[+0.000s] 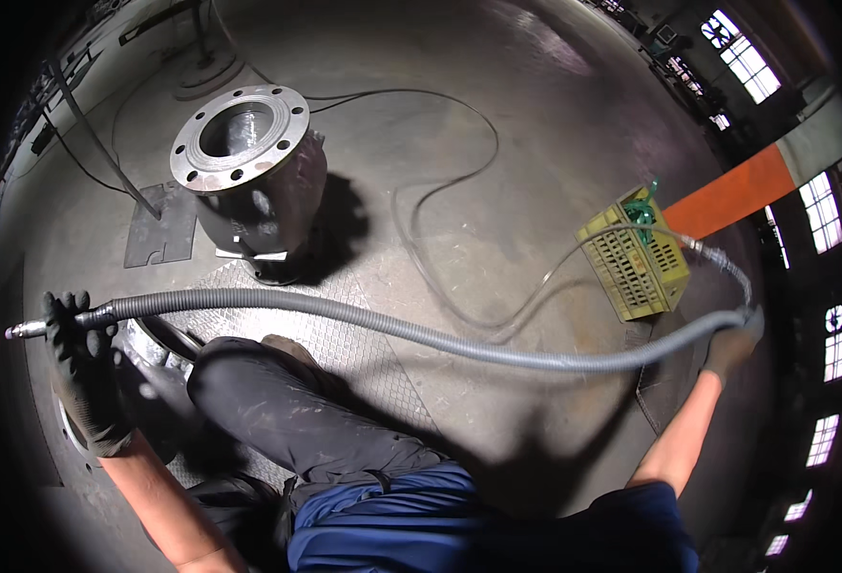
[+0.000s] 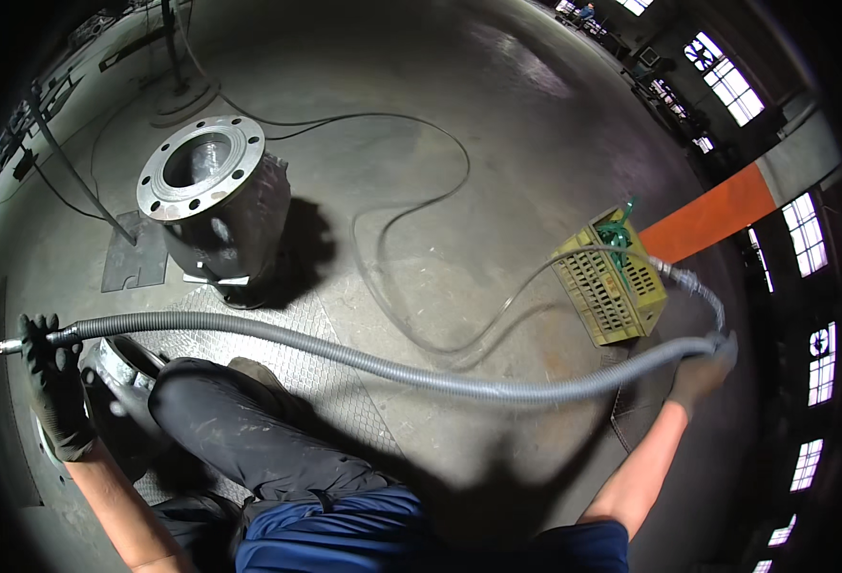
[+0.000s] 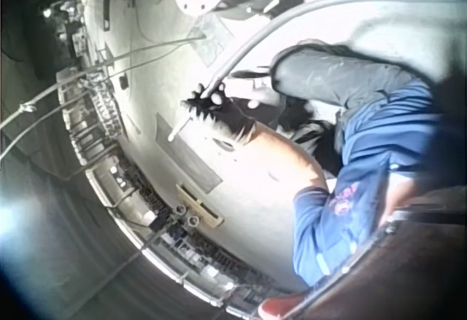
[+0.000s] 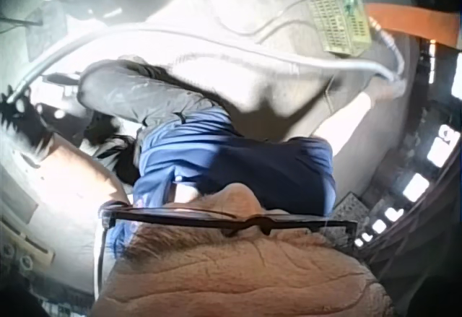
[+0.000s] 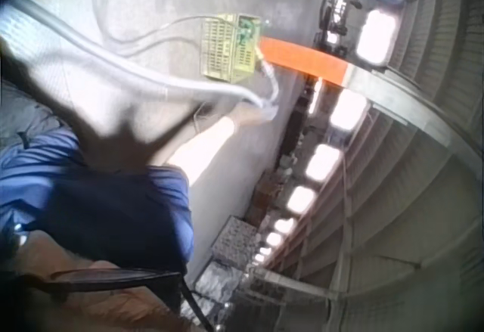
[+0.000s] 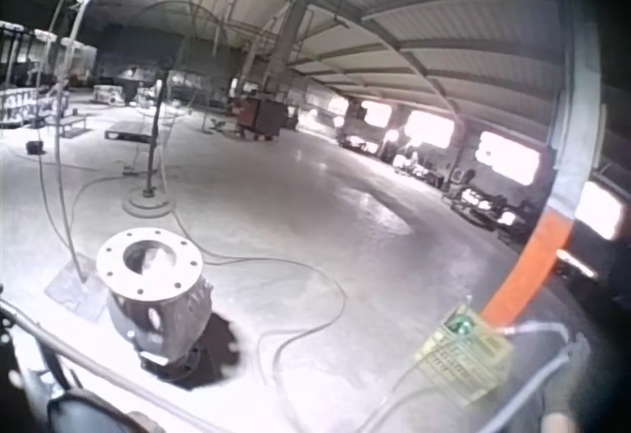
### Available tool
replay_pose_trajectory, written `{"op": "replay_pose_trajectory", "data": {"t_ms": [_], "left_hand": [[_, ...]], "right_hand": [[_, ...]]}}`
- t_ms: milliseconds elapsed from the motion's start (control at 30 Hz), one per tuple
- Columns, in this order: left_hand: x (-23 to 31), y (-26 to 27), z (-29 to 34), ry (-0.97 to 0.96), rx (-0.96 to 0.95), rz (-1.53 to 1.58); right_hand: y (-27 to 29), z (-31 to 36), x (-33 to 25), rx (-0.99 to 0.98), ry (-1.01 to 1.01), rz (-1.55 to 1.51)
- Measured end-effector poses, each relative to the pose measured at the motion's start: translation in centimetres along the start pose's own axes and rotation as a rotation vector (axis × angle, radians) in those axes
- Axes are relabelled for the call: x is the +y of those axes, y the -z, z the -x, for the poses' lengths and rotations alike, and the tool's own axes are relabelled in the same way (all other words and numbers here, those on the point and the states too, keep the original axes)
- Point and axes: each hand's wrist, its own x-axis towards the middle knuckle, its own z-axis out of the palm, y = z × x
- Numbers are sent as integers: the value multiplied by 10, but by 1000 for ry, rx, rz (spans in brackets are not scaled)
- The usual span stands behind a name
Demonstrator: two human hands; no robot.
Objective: The person polishes or grinds the surface of a metal component using a die grinder.
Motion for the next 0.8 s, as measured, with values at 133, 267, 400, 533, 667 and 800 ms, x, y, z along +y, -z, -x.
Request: {"op": "replay_pose_trajectory", "data": {"t_ms": [133,267,400,533,667,800], "left_hand": [[-12,1,-1,68,9,-31],[-11,24,-3,58,26,-92],[2,79,-12,-29,3,-49],[5,112,-8,-695,-148,-1016],[19,125,-6,-127,-100,294],[49,54,30,-165,-472,214]], "right_hand": [[11,145,63,-219,-100,328],[1,315,-31,-856,-477,-54],[-18,407,-106,-1210,-58,-16],[-41,432,-142,-1328,-126,-193],[-113,445,-164,-1371,-81,-408],[-164,364,-246,-1369,-265,-607]]}}
